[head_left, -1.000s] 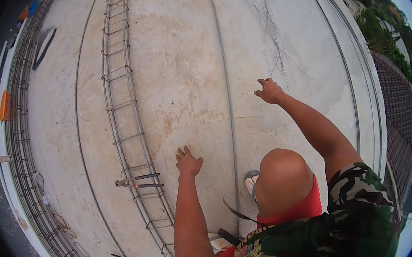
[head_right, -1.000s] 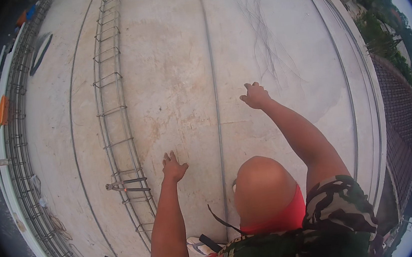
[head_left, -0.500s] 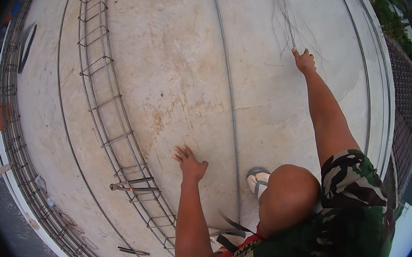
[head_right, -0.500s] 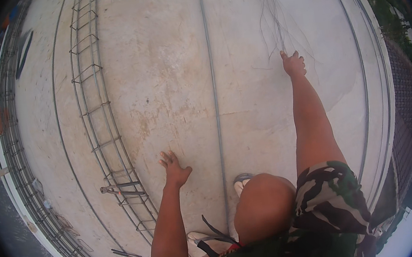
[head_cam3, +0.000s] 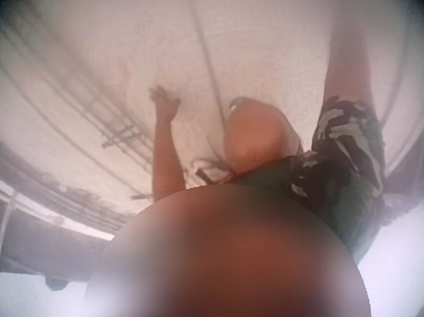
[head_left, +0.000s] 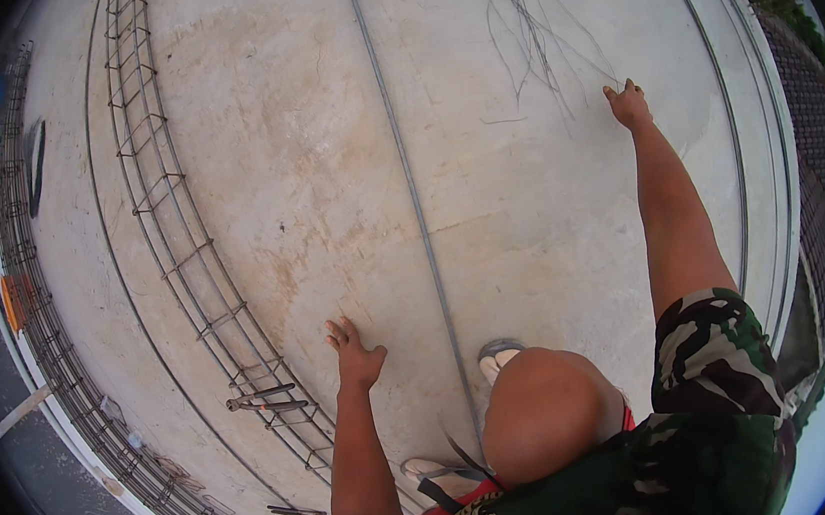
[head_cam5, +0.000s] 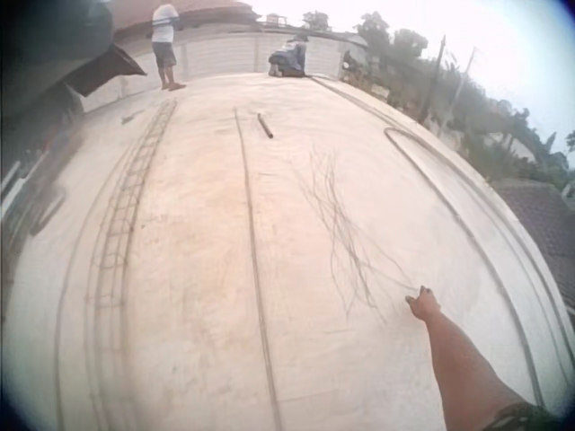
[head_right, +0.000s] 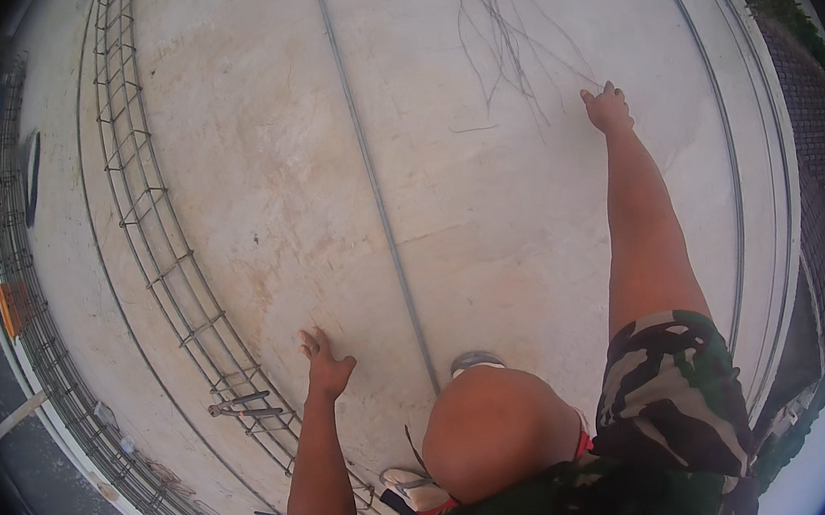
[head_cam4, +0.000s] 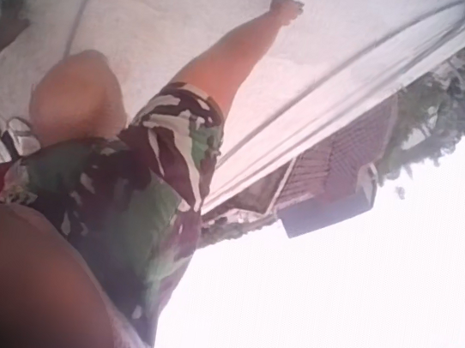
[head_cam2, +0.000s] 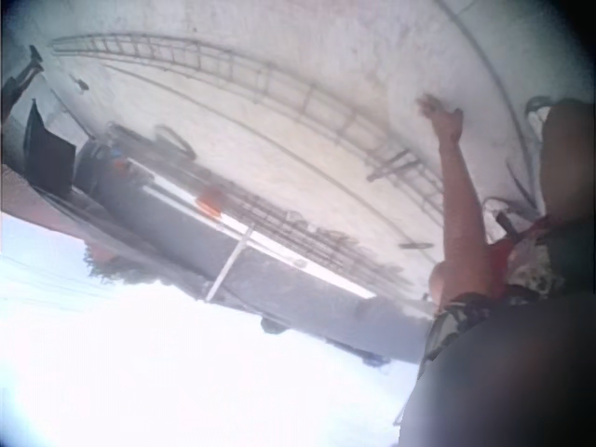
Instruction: The person uses pliers to twist wire ties around intersections of a rebar ladder laid on a concrete rooftop. They repeatedly pick up wire ties, wrap them around the rebar, and twist them tight with pliers to secure the structure.
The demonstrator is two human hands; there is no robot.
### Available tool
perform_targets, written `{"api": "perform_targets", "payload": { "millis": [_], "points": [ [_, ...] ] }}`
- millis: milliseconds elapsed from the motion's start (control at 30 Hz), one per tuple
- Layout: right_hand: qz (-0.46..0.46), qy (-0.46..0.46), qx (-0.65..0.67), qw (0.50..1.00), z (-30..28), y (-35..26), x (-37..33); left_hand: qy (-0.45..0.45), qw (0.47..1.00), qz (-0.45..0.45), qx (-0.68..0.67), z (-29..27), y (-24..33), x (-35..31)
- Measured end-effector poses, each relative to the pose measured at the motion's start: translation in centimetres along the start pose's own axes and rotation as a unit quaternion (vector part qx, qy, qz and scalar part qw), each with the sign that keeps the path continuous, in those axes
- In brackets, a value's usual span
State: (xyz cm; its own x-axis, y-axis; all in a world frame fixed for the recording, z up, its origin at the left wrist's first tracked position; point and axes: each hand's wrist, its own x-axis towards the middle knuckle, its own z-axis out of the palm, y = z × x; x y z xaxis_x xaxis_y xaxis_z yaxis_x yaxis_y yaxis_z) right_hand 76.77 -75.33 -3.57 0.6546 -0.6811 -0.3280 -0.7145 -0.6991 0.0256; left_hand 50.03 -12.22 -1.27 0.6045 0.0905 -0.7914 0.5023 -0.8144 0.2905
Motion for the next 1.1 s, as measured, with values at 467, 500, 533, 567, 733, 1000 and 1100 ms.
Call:
{"api": "perform_targets", "payload": {
  "millis": [467, 500, 533, 567, 733, 1000, 1100],
  "points": [
    [-0.039, 0.015, -0.020, 0.999, 0.0, -3.4, -1.4, -0.028, 0.999, -0.021, 0.011, -0.2, 0.9, 0.3],
    [-0.054, 0.019, -0.011, 0.998, 0.1, -3.2, -1.2, -0.028, 0.999, -0.017, 0.011, 0.0, 0.8, 0.4],
    [-0.070, 0.023, -0.002, 0.997, 0.3, -3.1, -1.1, -0.029, 0.999, -0.016, 0.011, 0.1, 0.7, 0.6],
    [-0.087, 0.025, 0.007, 0.996, 0.6, -3.3, -1.1, -0.030, 0.999, -0.017, 0.010, 0.1, 0.7, 0.6],
    [-0.220, 0.158, -0.001, 0.963, 3.6, -5.9, -4.5, -0.026, 0.999, -0.016, -0.010, 0.1, 0.7, 0.4],
    [-0.401, 0.108, 0.048, 0.908, 5.1, -13.2, -11.9, -0.027, 1.000, -0.015, -0.004, 0.2, 0.2, 0.7],
    [-0.379, 0.065, 0.158, 0.909, 5.2, -14.5, -16.1, -0.028, 1.000, -0.011, -0.004, 0.6, -0.3, 1.1]
  ]
}}
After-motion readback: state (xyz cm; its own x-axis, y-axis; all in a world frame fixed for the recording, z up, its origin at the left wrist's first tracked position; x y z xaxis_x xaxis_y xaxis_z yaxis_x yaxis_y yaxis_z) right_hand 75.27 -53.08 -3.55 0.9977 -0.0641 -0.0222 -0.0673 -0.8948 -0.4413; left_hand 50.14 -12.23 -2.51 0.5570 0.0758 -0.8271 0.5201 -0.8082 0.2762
